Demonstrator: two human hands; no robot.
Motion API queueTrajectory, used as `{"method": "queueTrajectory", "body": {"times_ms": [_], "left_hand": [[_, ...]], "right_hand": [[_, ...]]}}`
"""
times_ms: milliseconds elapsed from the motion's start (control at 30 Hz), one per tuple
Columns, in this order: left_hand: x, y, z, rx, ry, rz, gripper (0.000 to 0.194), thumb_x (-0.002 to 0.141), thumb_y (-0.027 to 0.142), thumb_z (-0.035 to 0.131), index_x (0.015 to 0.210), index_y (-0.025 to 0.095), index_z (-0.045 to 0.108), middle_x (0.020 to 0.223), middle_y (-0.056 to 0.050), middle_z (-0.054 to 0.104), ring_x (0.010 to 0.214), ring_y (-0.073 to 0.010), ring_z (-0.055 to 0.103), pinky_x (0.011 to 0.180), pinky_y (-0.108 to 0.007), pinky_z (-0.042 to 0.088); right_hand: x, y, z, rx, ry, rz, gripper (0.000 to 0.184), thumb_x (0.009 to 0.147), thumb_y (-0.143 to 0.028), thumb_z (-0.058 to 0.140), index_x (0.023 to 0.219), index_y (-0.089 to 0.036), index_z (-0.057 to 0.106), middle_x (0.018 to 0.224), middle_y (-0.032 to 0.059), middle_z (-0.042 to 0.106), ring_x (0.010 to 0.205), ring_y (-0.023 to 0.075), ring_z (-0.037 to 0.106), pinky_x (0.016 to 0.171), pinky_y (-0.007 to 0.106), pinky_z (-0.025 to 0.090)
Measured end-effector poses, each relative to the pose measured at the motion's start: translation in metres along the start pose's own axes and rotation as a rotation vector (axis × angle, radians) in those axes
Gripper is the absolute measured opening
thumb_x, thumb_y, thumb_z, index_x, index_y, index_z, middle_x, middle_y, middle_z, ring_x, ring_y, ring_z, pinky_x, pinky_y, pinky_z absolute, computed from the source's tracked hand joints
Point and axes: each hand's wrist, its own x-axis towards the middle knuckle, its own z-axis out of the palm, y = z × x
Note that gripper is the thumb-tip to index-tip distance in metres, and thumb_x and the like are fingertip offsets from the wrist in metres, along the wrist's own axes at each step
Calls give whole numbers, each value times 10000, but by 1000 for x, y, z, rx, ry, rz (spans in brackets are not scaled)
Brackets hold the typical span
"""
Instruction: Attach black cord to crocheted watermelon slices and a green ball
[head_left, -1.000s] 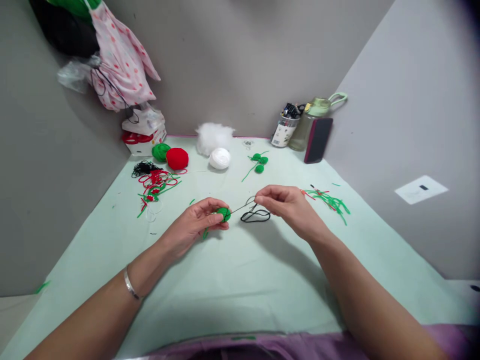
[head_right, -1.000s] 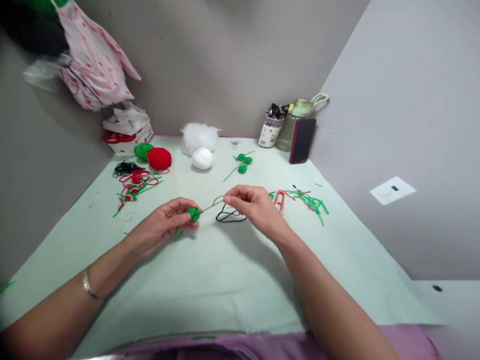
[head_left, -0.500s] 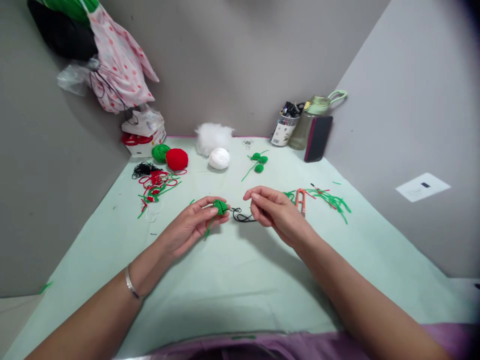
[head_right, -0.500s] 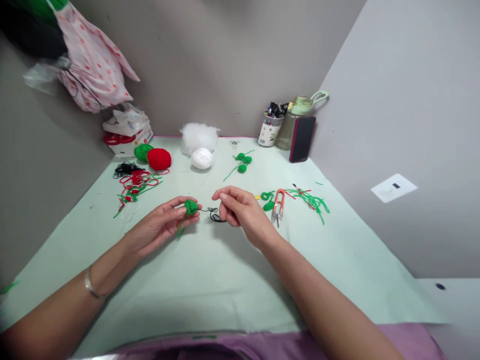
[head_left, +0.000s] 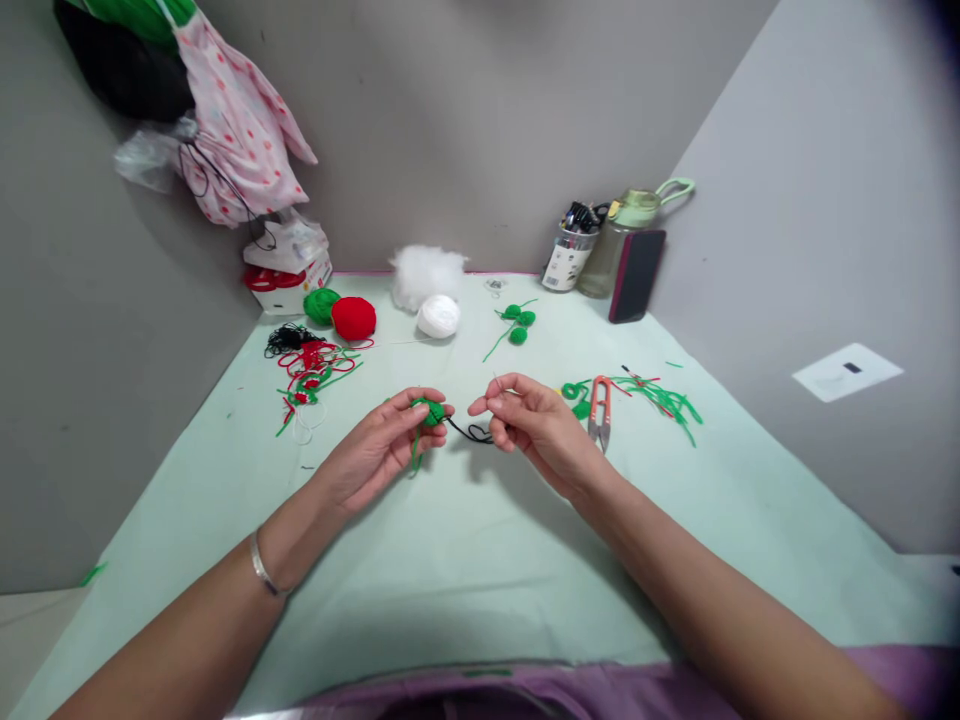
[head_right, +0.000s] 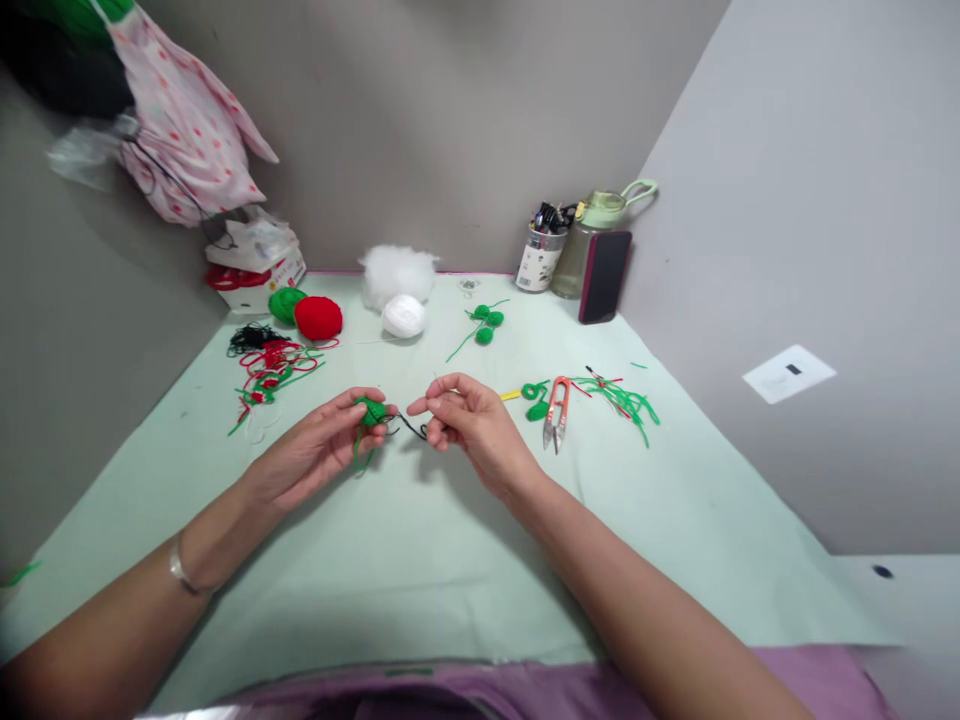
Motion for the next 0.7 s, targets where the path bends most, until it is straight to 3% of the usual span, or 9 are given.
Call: {"method": "queueTrajectory", "body": {"times_ms": [200,367,533,700], "left_hand": [[-3,-3,6,106,20,58,176,852,223,670,1019,171,657,978,-47,687,743,-97,633,730,-207,526],[-6,-2,14,182,17,110,180,856,294,663,992,177,673,863,-26,673,688,-104,592,675,-215,490],[-6,-1,14,250,9,106,223,871,353,634,1025,203,693,919,-40,676,783,-141,620,756,-248,487],[-5,1,4,359,86,158,293,874,350,620,1137,236,683,1052,-49,690,860,-164,649,839,-276,474]], "right_hand": [[6,14,11,-50,65,3,272,839,-381,647,975,-146,661,1036,98,699,521,53,564,505,201,455],[4,22,17,-201,-131,27,408,901,-492,544,1040,-125,656,767,48,651,593,125,605,562,252,483],[-3,12,8,-482,-152,-19,340,959,-432,475,1004,-153,664,600,-34,469,537,90,413,531,230,327],[-8,5,5,-590,-211,34,320,953,-411,488,944,-165,693,611,-28,457,563,96,376,549,242,287]]}}
